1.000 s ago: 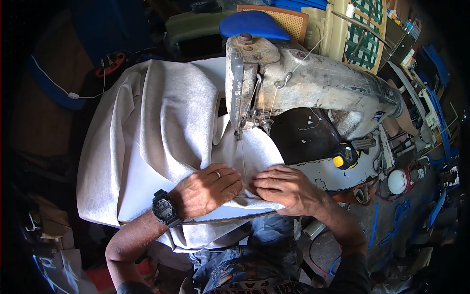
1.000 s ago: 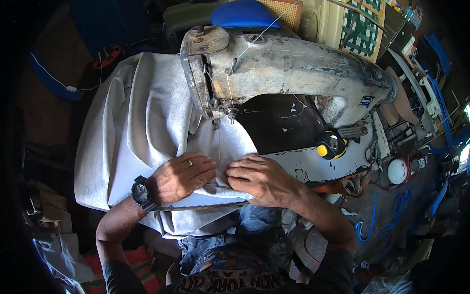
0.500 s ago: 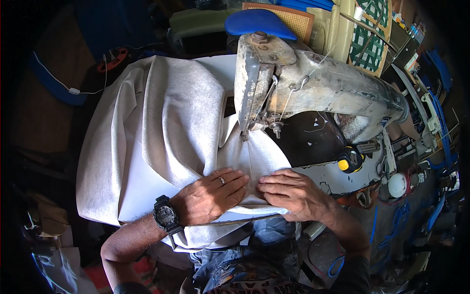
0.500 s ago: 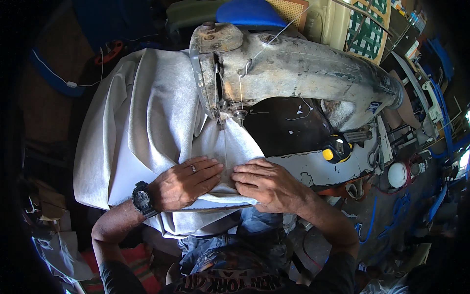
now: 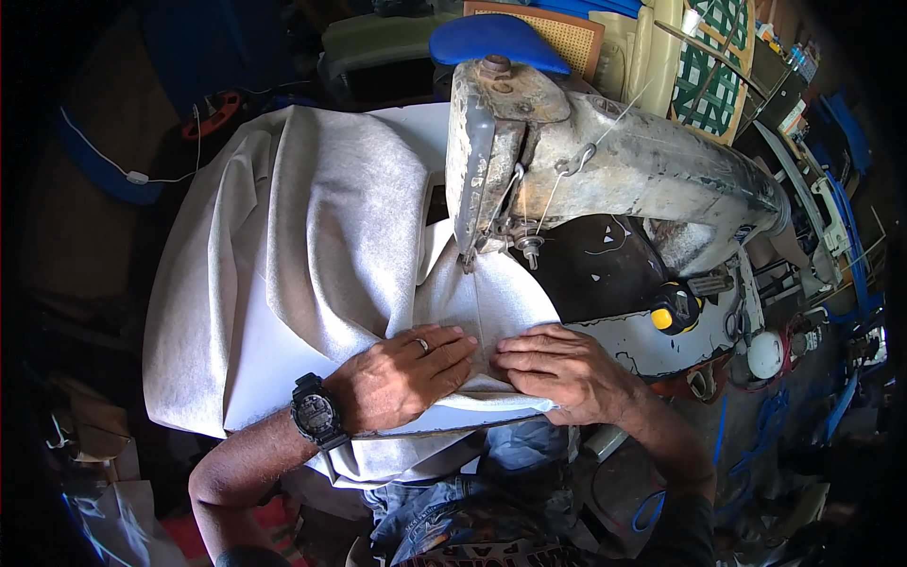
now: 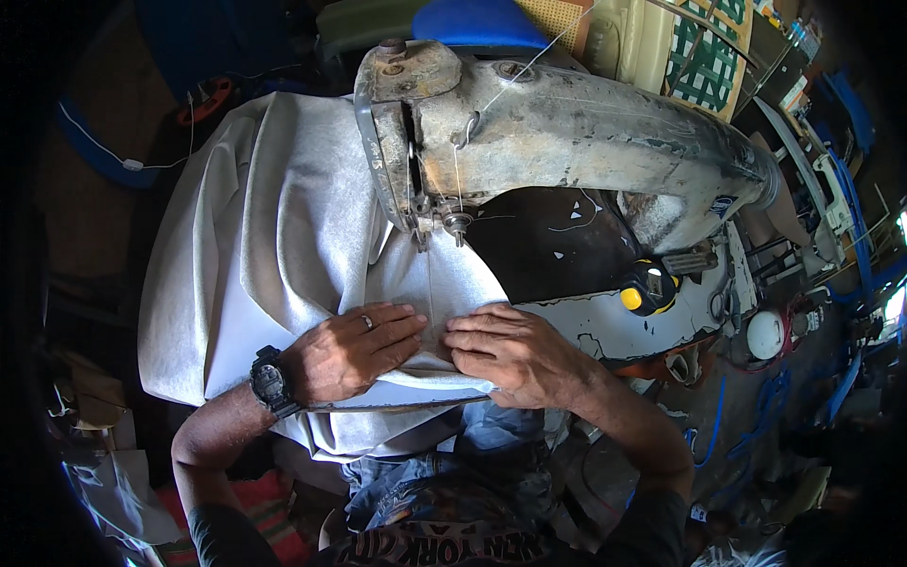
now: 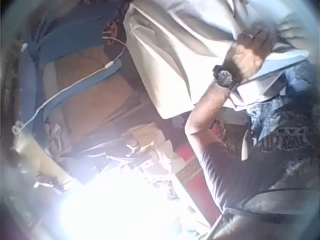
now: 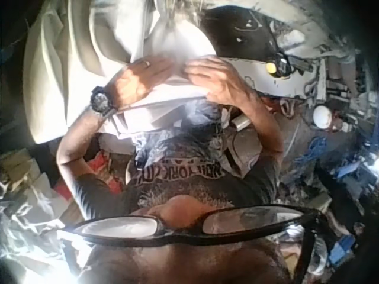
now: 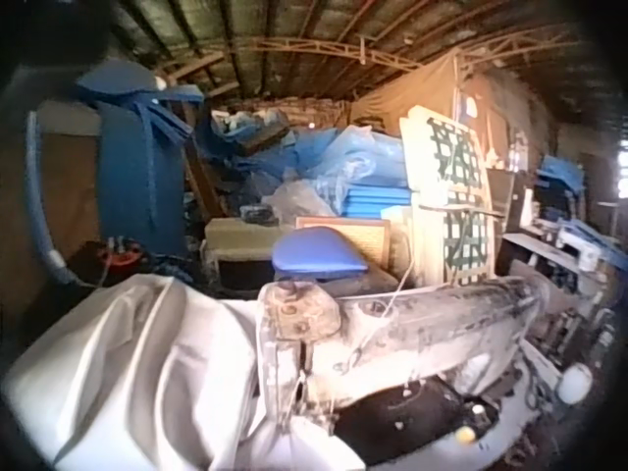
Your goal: Sewing a piece of white fabric using an industrial sewing machine.
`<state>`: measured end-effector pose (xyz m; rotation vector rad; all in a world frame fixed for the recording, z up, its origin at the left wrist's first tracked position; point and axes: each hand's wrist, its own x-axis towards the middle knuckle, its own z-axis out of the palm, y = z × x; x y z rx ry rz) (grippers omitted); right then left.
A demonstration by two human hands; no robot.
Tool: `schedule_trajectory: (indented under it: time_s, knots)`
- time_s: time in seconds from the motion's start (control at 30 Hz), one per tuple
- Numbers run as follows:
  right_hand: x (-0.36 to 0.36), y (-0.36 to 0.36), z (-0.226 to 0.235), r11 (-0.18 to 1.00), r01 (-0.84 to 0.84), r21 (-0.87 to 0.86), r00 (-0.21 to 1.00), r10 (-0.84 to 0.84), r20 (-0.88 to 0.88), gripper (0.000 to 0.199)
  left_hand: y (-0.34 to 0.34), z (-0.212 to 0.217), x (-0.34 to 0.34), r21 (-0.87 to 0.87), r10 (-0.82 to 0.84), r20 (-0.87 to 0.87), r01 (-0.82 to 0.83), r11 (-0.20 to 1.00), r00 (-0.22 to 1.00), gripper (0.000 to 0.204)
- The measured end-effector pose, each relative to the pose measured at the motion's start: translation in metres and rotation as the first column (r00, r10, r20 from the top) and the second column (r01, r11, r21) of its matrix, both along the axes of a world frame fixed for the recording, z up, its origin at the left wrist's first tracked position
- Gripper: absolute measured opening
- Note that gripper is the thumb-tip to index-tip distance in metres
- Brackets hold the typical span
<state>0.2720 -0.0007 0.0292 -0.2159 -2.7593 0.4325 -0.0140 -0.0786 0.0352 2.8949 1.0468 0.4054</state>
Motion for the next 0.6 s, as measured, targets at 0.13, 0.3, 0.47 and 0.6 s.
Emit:
schedule_trajectory:
  time_s: [0.13,0.3,0.47,0.6]
  knots:
    - [-0.0018,0.0022,0.0009,0.999,-0.009,0.032,1.0,0.009,-0.003,0.058,0.0004,-0.0056,-0.0009,0.046,-0.008,0.028,0.007,0.999,1.0,0.035]
    - [-0.0022,0.0055,-0.0011,0.999,-0.01,0.043,1.0,0.011,-0.012,0.059,0.0042,-0.0037,-0.0017,0.046,-0.008,0.017,0.007,0.999,1.0,0.034]
    - [-0.0016,0.0058,-0.0015,1.0,-0.003,0.031,1.0,0.004,-0.015,0.057,0.0042,0.002,0.0003,0.016,-0.001,-0.002,0.001,1.0,1.0,0.035]
    - [-0.0026,0.0053,-0.0004,0.999,-0.004,0.042,1.0,0.004,-0.011,0.055,0.0035,-0.0001,-0.0002,0.016,0.002,0.006,-0.002,1.0,1.0,0.035]
